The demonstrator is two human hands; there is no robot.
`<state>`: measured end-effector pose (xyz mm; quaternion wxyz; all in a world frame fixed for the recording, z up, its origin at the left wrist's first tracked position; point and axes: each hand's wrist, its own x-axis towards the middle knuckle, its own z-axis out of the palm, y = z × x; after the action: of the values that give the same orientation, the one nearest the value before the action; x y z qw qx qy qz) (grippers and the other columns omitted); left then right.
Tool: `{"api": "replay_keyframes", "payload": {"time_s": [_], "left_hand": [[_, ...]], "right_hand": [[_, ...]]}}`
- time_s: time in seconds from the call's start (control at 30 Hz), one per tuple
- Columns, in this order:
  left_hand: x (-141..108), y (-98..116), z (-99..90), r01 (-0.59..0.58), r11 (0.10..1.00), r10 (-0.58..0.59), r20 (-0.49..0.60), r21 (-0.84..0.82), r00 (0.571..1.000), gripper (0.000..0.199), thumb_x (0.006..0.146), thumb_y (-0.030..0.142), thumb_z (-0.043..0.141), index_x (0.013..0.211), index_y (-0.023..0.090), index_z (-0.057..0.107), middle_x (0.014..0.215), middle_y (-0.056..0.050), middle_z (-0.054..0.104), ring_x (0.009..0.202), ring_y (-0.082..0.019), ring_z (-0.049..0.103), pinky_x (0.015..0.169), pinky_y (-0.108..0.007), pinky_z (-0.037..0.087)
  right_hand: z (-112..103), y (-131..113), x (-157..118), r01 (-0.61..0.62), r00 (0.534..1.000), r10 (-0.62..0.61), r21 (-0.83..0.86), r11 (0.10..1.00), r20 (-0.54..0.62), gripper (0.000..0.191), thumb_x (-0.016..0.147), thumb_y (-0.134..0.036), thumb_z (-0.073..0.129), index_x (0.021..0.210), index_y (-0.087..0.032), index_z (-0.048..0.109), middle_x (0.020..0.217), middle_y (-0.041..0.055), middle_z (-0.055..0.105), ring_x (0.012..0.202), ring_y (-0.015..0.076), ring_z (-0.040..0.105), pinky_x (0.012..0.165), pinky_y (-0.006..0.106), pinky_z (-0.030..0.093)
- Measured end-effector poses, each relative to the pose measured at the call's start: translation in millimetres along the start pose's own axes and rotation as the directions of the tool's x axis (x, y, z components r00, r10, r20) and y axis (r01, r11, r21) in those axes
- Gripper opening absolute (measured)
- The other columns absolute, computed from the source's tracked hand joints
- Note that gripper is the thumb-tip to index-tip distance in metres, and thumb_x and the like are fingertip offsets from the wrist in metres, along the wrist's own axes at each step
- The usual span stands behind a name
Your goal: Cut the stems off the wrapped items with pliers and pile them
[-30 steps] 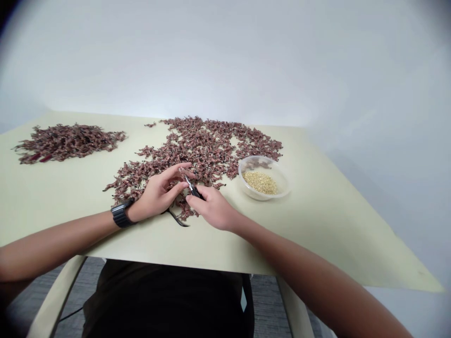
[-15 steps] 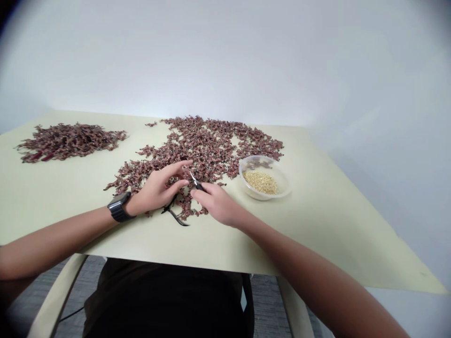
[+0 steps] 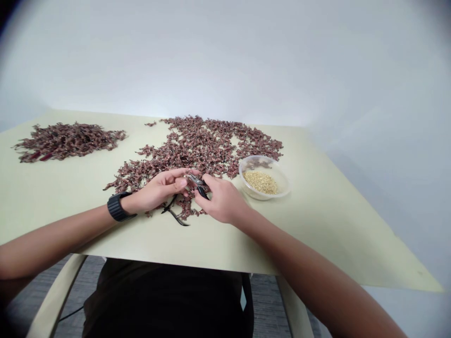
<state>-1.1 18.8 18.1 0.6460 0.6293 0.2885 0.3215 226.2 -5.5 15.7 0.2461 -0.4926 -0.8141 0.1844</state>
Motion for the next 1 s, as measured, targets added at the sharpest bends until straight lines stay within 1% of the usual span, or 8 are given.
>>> {"api": "replay_keyframes", "payload": {"time_s": [0.17,0.5,0.67,0.73,0.8,0.87,0.93,1.0], "left_hand": [[0.5,-1.6,-0.1,0.006,1.0,-0.006,-0.011,-0.001,1.0,0.051,0.097,0.044,0.065,0.143,0.023,0.06,0.115,-0.01,0.071,0.084,-0.013,0.066,0.075,-0.026,0.056],[0.3,-2.1,0.1,0.005,1.0,-0.004,-0.029,0.01,1.0,0.051,0.097,0.044,0.065,0.143,0.022,0.061,0.107,-0.009,0.071,0.082,-0.014,0.064,0.072,-0.026,0.056],[0.3,2.9,1.4,-0.05,0.998,0.051,-0.015,0.045,0.999,0.045,0.098,0.041,0.065,0.139,0.023,0.064,0.128,-0.011,0.068,0.084,-0.012,0.065,0.082,-0.028,0.058],[0.5,4.9,2.1,-0.058,0.995,0.06,-0.02,0.075,0.998,0.046,0.098,0.043,0.064,0.139,0.022,0.064,0.13,-0.012,0.069,0.086,-0.014,0.067,0.083,-0.03,0.059],[1.1,4.9,2.7,-0.067,0.994,0.069,-0.025,0.091,0.997,0.047,0.097,0.043,0.065,0.14,0.022,0.063,0.13,-0.014,0.07,0.093,-0.017,0.069,0.087,-0.033,0.059],[2.1,2.7,3.2,-0.097,0.991,0.1,-0.029,0.096,0.995,0.049,0.097,0.042,0.066,0.14,0.02,0.061,0.133,-0.016,0.068,0.105,-0.02,0.07,0.094,-0.036,0.059],[2.6,-0.3,3.6,-0.146,0.982,0.151,-0.039,0.117,0.988,0.05,0.097,0.04,0.066,0.141,0.018,0.059,0.139,-0.018,0.064,0.121,-0.025,0.066,0.102,-0.04,0.056],[1.8,-2.4,4.1,-0.201,0.959,0.218,-0.064,0.2,0.974,0.05,0.098,0.039,0.064,0.143,0.018,0.057,0.143,-0.018,0.061,0.133,-0.027,0.059,0.109,-0.044,0.052]], "right_hand": [[-0.1,1.7,0.4,0.014,1.0,-0.014,-0.018,1.0,-0.004,0.026,0.093,-0.042,0.057,0.082,-0.023,0.044,0.072,-0.002,0.054,0.061,0.0145,0.043,0.061,0.03,0.025],[-0.5,3.6,-1.1,0.017,1.0,-0.017,-0.06,0.998,0.003,0.028,0.093,-0.044,0.057,0.08,-0.022,0.044,0.068,-0.0022,0.053,0.057,0.0136,0.043,0.059,0.029,0.025],[0.3,5.6,-1.9,-0.003,1.0,0.003,-0.045,0.999,0.018,0.028,0.094,-0.047,0.057,0.083,-0.023,0.048,0.064,-0.0026,0.054,0.055,0.0137,0.044,0.059,0.029,0.026],[0.2,5.4,-2.2,-0.014,0.999,0.015,-0.018,1.0,0.036,0.028,0.094,-0.047,0.057,0.083,-0.023,0.05,0.064,-0.0024,0.055,0.055,0.0138,0.044,0.059,0.029,0.026],[0.2,4.1,-2.5,-0.022,0.999,0.021,0.025,0.999,0.049,0.025,0.094,-0.045,0.057,0.084,-0.022,0.052,0.064,-0.0023,0.057,0.055,0.0138,0.045,0.059,0.029,0.027],[0.9,2.0,-2.7,-0.035,0.997,0.029,0.089,0.995,0.066,0.024,0.094,-0.043,0.057,0.083,-0.022,0.052,0.065,-0.0028,0.057,0.056,0.0135,0.045,0.058,0.029,0.028],[2.4,-0.7,-2.6,-0.059,0.994,0.042,0.171,0.984,0.1,0.025,0.094,-0.041,0.056,0.079,-0.022,0.05,0.064,-0.0035,0.055,0.057,0.0131,0.044,0.057,0.028,0.028],[4.1,-3.4,-2.0,-0.088,0.988,0.05,0.265,0.96,0.149,0.027,0.095,-0.039,0.054,0.076,-0.021,0.048,0.064,-0.0038,0.053,0.059,0.013,0.045,0.057,0.028,0.029]]}}
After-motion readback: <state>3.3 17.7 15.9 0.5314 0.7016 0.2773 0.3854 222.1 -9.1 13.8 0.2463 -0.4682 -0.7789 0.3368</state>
